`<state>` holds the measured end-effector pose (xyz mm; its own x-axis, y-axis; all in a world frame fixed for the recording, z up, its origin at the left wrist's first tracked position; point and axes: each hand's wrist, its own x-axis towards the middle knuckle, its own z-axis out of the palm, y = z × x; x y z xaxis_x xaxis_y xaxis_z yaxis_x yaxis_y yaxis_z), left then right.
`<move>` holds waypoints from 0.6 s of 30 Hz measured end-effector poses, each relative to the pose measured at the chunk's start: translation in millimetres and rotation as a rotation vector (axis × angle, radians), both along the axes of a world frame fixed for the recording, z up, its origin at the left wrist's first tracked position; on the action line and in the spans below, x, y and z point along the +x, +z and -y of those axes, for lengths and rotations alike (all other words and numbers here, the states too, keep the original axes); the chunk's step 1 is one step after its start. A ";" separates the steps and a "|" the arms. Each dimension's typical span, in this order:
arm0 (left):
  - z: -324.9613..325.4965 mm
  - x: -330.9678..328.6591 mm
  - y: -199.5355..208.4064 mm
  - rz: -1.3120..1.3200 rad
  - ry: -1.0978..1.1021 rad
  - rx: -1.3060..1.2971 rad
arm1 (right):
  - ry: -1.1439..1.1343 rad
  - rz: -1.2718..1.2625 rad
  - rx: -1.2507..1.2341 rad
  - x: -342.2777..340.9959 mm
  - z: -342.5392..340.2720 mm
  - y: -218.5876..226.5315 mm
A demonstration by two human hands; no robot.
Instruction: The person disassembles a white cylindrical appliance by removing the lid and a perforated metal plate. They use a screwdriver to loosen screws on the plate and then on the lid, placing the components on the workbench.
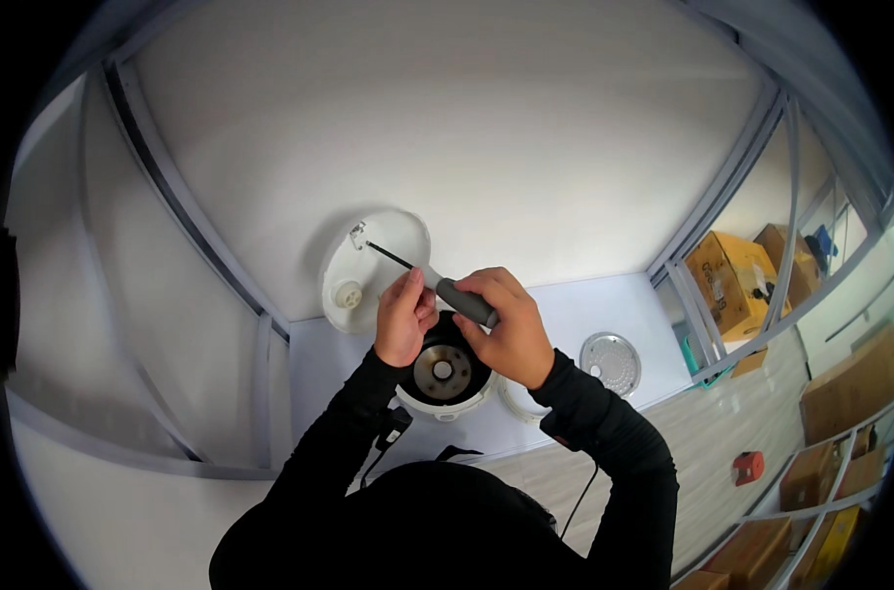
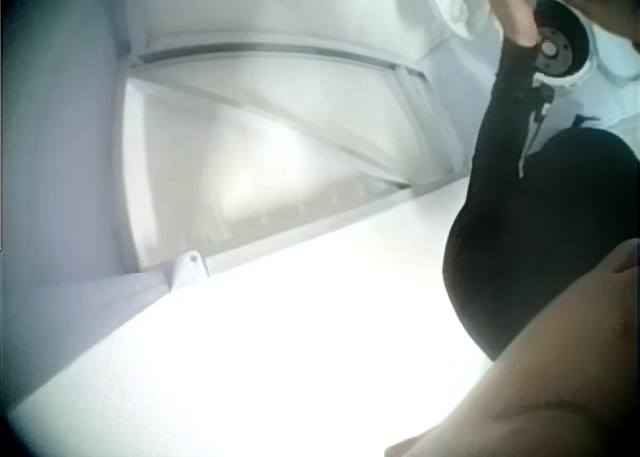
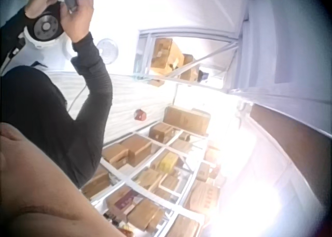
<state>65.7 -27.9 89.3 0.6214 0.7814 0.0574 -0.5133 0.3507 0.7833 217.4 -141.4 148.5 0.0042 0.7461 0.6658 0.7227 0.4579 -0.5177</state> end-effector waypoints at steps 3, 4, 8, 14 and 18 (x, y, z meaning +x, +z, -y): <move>1.2 1.3 -3.7 0.120 0.000 0.010 | -0.045 -0.072 -0.025 -8.7 1.5 0.4; 3.5 1.6 -4.2 0.120 0.011 0.003 | -0.068 -0.111 -0.048 -11.5 2.6 2.7; 7.0 -0.1 1.4 0.142 0.002 0.014 | -0.132 -0.361 -0.448 -13.2 7.8 13.4; 7.1 4.8 -4.0 0.141 0.024 -0.023 | -0.037 -0.033 -0.059 -3.9 1.1 -2.6; 4.7 8.1 -8.4 0.054 0.048 0.012 | -0.038 0.010 -0.020 -4.7 1.4 -2.9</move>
